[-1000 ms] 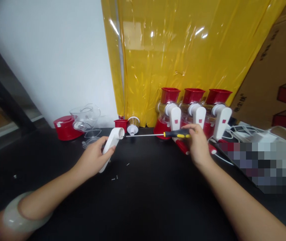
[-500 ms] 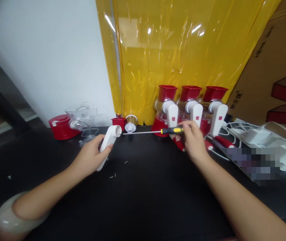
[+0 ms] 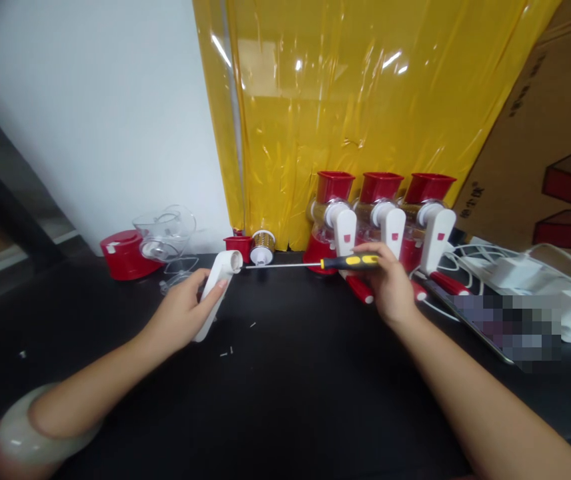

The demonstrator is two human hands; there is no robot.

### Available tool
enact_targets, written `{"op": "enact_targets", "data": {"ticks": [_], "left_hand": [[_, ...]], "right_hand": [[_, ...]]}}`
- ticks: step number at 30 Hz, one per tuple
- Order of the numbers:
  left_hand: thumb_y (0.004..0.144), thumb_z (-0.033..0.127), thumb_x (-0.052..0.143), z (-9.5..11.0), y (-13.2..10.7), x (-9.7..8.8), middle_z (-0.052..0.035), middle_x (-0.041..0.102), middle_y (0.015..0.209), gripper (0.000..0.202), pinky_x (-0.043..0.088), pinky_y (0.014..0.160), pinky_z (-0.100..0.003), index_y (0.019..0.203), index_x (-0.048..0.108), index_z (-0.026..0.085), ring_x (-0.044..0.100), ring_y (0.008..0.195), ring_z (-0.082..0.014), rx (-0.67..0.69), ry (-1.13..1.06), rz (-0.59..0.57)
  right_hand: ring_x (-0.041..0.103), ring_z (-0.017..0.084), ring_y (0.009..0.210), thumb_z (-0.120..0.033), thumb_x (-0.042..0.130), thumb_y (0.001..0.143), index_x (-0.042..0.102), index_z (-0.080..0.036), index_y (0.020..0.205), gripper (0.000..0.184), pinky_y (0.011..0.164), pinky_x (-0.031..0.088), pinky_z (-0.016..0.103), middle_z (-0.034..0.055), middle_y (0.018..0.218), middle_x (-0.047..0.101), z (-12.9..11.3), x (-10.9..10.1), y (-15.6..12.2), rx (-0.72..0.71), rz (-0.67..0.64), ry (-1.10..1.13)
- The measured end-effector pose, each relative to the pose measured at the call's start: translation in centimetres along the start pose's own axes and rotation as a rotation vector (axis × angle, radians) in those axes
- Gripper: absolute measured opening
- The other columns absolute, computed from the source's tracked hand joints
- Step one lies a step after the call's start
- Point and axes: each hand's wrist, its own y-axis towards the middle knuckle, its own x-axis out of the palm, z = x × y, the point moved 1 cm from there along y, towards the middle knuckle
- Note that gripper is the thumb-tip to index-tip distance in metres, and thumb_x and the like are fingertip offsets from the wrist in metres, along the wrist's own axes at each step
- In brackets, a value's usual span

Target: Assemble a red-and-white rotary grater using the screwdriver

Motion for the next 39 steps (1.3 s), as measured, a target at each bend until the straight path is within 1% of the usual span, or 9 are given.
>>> {"op": "enact_targets", "data": {"ticks": [2, 5, 11, 18, 24, 27, 30, 34, 39], "left_hand": [[0.095, 0.059, 0.041, 0.0, 0.0, 0.0, -0.0059, 0.068, 0.085, 0.045, 0.041, 0.065, -0.034, 0.102, 0.061, 0.019, 0.064, 0.079, -0.0259, 0.011, 0.001, 0.003], [0.096, 0.059, 0.038, 0.1, -0.1, -0.1, -0.006, 0.069, 0.085, 0.046, 0.041, 0.066, -0.034, 0.101, 0.061, 0.019, 0.064, 0.079, -0.0258, 0.022, -0.001, -0.002], [0.096, 0.06, 0.037, 0.2, -0.1, -0.2, -0.0059, 0.069, 0.084, 0.047, 0.041, 0.067, -0.034, 0.101, 0.061, 0.02, 0.064, 0.079, -0.0258, 0.015, -0.01, -0.013], [0.096, 0.062, 0.038, 0.3, -0.2, -0.3, -0.0052, 0.069, 0.083, 0.047, 0.041, 0.067, -0.034, 0.099, 0.06, 0.02, 0.064, 0.079, -0.0263, 0.008, -0.015, -0.015], [0.096, 0.061, 0.04, 0.2, -0.1, -0.2, -0.0058, 0.07, 0.086, 0.046, 0.041, 0.066, -0.034, 0.1, 0.06, 0.02, 0.065, 0.079, -0.0261, 0.014, -0.001, -0.01], [0.096, 0.061, 0.04, 0.2, -0.1, -0.2, -0.0058, 0.07, 0.085, 0.046, 0.041, 0.065, -0.033, 0.101, 0.061, 0.02, 0.065, 0.078, -0.0258, 0.006, 0.004, -0.014], [0.095, 0.061, 0.041, 0.2, -0.1, -0.2, -0.0058, 0.07, 0.084, 0.046, 0.041, 0.064, -0.033, 0.101, 0.061, 0.02, 0.065, 0.077, -0.026, 0.003, -0.002, -0.011], [0.095, 0.06, 0.041, 0.2, -0.2, -0.2, -0.0056, 0.069, 0.084, 0.045, 0.04, 0.064, -0.033, 0.102, 0.061, 0.02, 0.064, 0.077, -0.0258, -0.005, -0.003, -0.019], [0.095, 0.061, 0.042, 0.1, -0.2, -0.2, -0.0058, 0.069, 0.083, 0.046, 0.039, 0.064, -0.033, 0.103, 0.061, 0.02, 0.064, 0.077, -0.0261, -0.007, -0.002, -0.022]], "right_hand": [[0.066, 0.021, 0.075, -0.038, 0.059, 0.073, 0.067, -0.022, 0.089, 0.024, 0.067, 0.058, 0.037, 0.0044, 0.082, 0.064, 0.1, -0.1, 0.1, 0.001, -0.008, 0.014], [0.065, 0.02, 0.075, -0.034, 0.059, 0.071, 0.067, -0.023, 0.091, 0.025, 0.068, 0.058, 0.036, 0.0033, 0.084, 0.063, 0.5, -0.3, 0.3, 0.001, 0.002, 0.017], [0.064, 0.018, 0.074, -0.031, 0.059, 0.071, 0.066, -0.023, 0.092, 0.024, 0.067, 0.057, 0.033, 0.0024, 0.083, 0.063, 1.1, -0.6, 0.5, 0.012, 0.031, 0.026], [0.065, 0.017, 0.071, -0.029, 0.059, 0.072, 0.064, -0.024, 0.091, 0.02, 0.065, 0.059, 0.033, 0.0011, 0.084, 0.063, 0.6, -0.2, 0.4, 0.03, 0.103, -0.041], [0.064, 0.017, 0.062, -0.032, 0.06, 0.076, 0.062, -0.025, 0.094, 0.02, 0.056, 0.056, 0.031, 0.0007, 0.079, 0.064, 0.7, -0.2, 0.3, 0.054, 0.139, -0.108], [0.064, 0.017, 0.06, -0.034, 0.061, 0.078, 0.063, -0.025, 0.096, 0.02, 0.055, 0.056, 0.031, 0.0009, 0.079, 0.065, 0.9, -0.5, 0.3, 0.075, 0.147, -0.118], [0.062, 0.016, 0.058, -0.037, 0.061, 0.08, 0.063, -0.026, 0.097, 0.02, 0.053, 0.055, 0.031, 0.0004, 0.079, 0.065, 1.1, -0.6, 0.3, 0.061, 0.148, -0.134], [0.065, 0.019, 0.061, -0.043, 0.063, 0.081, 0.063, -0.027, 0.095, 0.021, 0.055, 0.056, 0.034, 0.0013, 0.078, 0.065, 1.0, -0.6, 0.3, 0.03, 0.122, -0.143], [0.065, 0.02, 0.06, -0.047, 0.063, 0.083, 0.062, -0.028, 0.096, 0.023, 0.057, 0.057, 0.037, 0.0012, 0.079, 0.066, 1.0, -0.6, 0.4, -0.006, 0.092, -0.158]]}}
